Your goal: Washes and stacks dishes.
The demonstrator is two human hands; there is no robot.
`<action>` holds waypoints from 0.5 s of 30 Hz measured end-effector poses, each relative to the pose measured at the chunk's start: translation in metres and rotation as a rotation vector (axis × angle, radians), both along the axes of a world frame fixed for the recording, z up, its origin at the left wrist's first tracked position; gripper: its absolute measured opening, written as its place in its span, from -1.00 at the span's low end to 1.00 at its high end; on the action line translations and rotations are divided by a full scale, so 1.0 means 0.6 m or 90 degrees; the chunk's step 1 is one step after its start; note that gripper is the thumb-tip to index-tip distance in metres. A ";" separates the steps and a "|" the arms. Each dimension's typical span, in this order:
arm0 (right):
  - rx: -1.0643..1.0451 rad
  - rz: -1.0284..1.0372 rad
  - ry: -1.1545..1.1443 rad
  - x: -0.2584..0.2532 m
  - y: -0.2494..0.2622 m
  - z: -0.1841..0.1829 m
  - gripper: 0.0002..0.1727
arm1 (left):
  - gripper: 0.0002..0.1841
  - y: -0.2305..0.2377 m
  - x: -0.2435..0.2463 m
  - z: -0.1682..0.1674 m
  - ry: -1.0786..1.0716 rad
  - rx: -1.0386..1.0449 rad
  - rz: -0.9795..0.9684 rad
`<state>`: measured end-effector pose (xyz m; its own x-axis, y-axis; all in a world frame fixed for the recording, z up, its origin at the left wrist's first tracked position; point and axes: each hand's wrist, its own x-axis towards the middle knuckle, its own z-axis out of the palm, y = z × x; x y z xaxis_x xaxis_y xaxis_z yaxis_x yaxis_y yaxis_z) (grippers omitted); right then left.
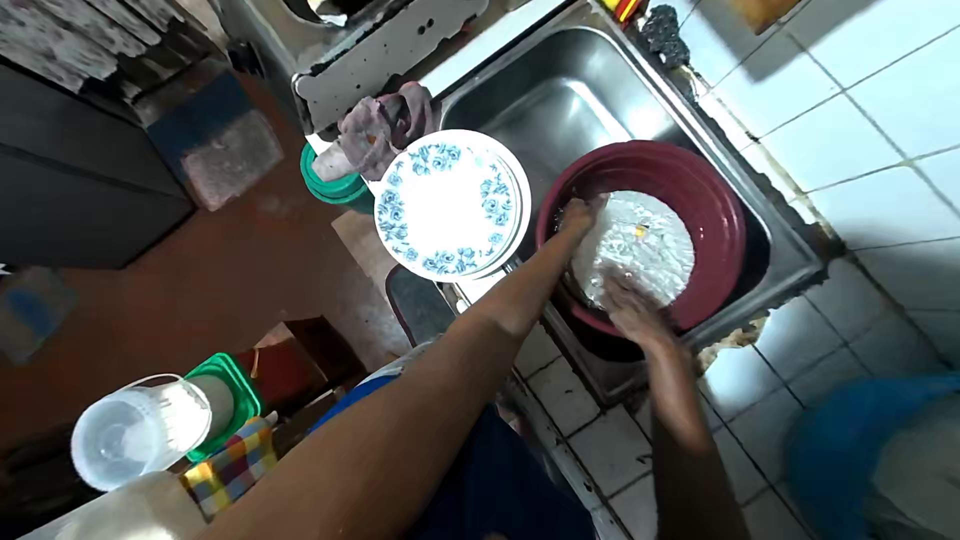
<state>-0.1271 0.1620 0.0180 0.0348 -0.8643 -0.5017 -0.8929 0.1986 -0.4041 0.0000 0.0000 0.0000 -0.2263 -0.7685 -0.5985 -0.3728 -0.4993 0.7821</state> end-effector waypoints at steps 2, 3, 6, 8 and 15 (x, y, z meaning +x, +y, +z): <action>0.036 -0.068 0.139 -0.040 -0.011 0.001 -0.27 | -0.46 0.001 -0.006 -0.022 0.023 -0.002 0.021; 0.025 -0.107 0.191 -0.053 -0.025 -0.005 -0.22 | -0.50 0.001 -0.010 -0.025 0.030 0.002 0.024; -0.089 -0.142 0.231 -0.046 -0.088 -0.050 -0.25 | -0.52 -0.003 -0.010 -0.030 0.046 -0.004 0.018; -0.148 -0.173 0.204 -0.020 -0.127 -0.073 -0.29 | -0.46 -0.008 -0.008 -0.032 0.041 -0.025 0.028; -0.096 0.013 0.024 0.056 -0.090 -0.034 -0.40 | -0.51 -0.003 0.001 -0.016 0.022 -0.030 -0.016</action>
<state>-0.0936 0.1078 -0.0024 0.0370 -0.9290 -0.3683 -0.9115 0.1197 -0.3935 0.0008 -0.0020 -0.0094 -0.2656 -0.7900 -0.5526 -0.3565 -0.4521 0.8177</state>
